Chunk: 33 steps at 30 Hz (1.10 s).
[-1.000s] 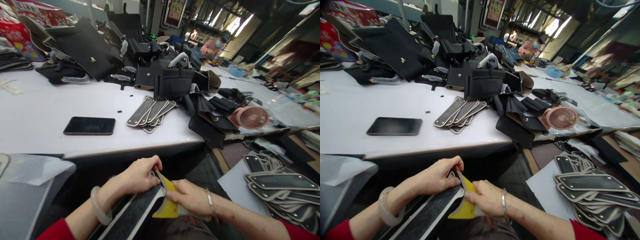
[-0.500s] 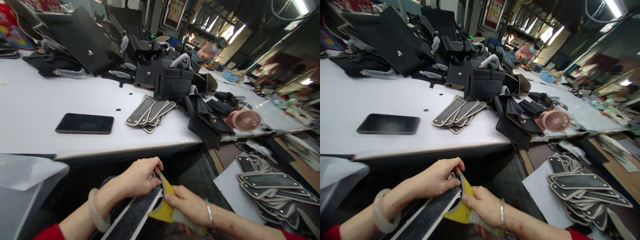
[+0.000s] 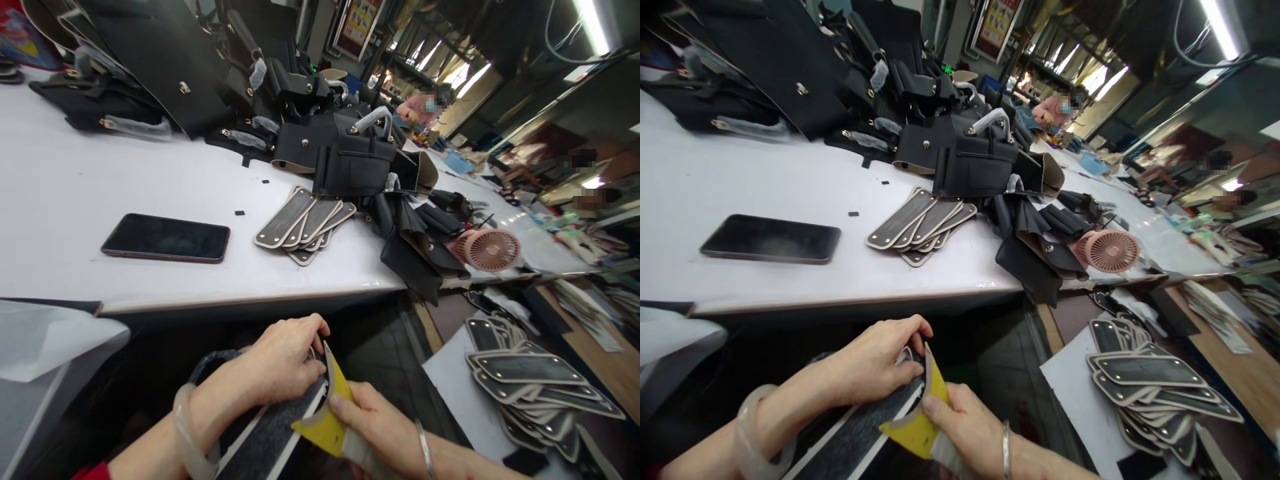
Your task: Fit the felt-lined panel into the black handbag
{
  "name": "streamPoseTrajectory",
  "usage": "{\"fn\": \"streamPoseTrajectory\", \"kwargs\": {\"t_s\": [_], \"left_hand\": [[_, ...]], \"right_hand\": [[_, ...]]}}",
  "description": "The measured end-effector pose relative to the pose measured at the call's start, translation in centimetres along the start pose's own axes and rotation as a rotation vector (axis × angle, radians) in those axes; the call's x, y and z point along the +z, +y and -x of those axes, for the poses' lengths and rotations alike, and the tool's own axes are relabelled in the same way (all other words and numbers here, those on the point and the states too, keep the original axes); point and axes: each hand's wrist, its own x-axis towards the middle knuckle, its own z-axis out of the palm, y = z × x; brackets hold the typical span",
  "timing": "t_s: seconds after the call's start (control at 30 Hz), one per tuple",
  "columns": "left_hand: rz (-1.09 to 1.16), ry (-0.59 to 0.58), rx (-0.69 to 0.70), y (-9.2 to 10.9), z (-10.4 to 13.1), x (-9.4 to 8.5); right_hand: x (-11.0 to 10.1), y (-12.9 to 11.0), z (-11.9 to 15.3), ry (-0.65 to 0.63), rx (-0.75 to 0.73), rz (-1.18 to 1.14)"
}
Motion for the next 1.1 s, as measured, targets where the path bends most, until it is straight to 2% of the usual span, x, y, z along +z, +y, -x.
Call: {"fn": "streamPoseTrajectory", "kwargs": {"t_s": [0.23,0.3,0.43,0.6,0.77,0.9,1.03,1.1], "left_hand": [[-0.018,0.001,-0.012,0.2,0.2,0.1],[-0.011,0.0,-0.014,0.3,0.1,0.0],[0.021,-0.01,-0.013,0.2,0.1,-0.2],[0.095,-0.004,-0.014,-0.3,0.4,-0.4],[0.175,-0.017,-0.082,0.0,0.9,-0.7],[0.261,0.028,-0.144,0.6,0.9,-0.1],[0.322,0.065,-0.138,0.8,1.0,1.0],[0.36,0.074,-0.143,0.8,1.5,1.2]], "right_hand": [[-0.5,-2.1,0.4,-0.075,0.152,0.054],[-0.2,-1.6,0.2,-0.047,0.128,0.021],[1.2,-0.1,-0.6,0.04,-0.033,-0.14],[2.4,-0.3,-1.3,-0.034,0.087,-0.2],[3.9,0.6,-1.8,0.034,0.079,-0.235],[5.4,1.7,-2.8,0.081,0.062,-0.231],[5.9,2.3,-2.3,-0.02,0.102,-0.241],[5.5,3.0,-1.0,-0.056,0.056,-0.219]]}}
